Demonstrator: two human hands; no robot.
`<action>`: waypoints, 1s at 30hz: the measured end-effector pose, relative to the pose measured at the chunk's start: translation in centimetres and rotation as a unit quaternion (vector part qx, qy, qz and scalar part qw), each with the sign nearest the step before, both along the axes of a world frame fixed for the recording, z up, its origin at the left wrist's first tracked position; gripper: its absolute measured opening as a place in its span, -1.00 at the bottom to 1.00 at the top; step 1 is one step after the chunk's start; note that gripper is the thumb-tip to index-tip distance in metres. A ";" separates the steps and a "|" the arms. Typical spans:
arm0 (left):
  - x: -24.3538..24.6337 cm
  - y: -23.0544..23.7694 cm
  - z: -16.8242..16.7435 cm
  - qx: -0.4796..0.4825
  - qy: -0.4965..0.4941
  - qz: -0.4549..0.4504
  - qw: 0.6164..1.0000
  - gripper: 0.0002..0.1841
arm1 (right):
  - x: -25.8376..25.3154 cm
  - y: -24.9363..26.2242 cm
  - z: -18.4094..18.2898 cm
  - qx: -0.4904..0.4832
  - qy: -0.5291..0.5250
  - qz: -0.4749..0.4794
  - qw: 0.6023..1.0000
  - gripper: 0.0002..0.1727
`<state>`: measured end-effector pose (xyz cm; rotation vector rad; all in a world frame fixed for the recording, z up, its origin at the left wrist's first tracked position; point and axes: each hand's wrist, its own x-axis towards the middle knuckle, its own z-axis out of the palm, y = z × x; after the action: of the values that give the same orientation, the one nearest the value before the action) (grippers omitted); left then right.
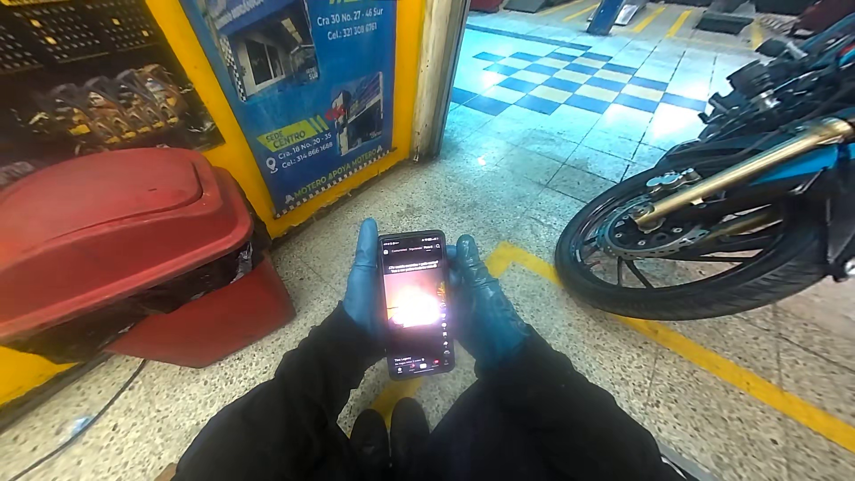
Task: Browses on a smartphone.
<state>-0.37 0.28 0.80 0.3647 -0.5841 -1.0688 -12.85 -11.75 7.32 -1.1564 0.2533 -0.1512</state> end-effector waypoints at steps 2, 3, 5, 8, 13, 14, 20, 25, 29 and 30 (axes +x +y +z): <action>-2.7 0.5 4.6 0.125 0.034 0.100 0.987 -0.03 | 0.2 -0.2 -0.4 0.009 0.008 -0.004 1.000 -0.27; -3.2 0.4 5.7 0.159 0.050 0.119 0.979 -0.03 | 0.4 -0.8 -1.5 0.010 -0.006 0.007 1.000 -0.25; -0.9 0.3 1.7 0.021 0.016 -0.007 1.000 0.05 | 0.9 -2.7 -4.4 0.008 -0.050 0.043 0.998 -0.21; 0.3 -0.3 -0.9 0.008 0.032 -0.044 0.998 0.14 | 1.2 -3.1 -5.3 -0.002 -0.058 0.034 0.998 -0.22; 0.2 -0.3 -0.7 0.029 0.044 -0.022 0.998 0.10 | 1.3 -3.0 -5.1 0.011 -0.059 0.026 0.998 -0.24; 0.2 -0.4 -0.7 0.028 0.045 -0.019 0.998 0.10 | 1.3 -3.0 -5.1 0.015 -0.059 0.026 0.998 -0.24; -2.0 0.2 3.7 0.099 0.053 0.064 0.992 -0.01 | 1.3 -3.0 -5.0 0.009 -0.049 0.020 0.999 -0.26; -0.6 0.0 1.6 0.011 0.012 0.012 1.000 -0.01 | 0.7 -2.1 -3.2 0.021 -0.044 0.031 0.998 -0.27; -3.2 0.5 5.9 0.138 0.048 0.110 0.983 -0.06 | 0.1 0.2 0.2 0.015 0.016 -0.014 1.000 -0.30; -2.3 0.4 4.3 0.094 0.038 0.068 0.993 -0.03 | 0.1 0.1 0.0 0.014 0.012 -0.014 1.000 -0.30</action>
<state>-2.67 0.71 5.06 0.5179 -0.3858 -1.0034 -12.75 -11.60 7.36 -1.1277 0.2920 -0.1569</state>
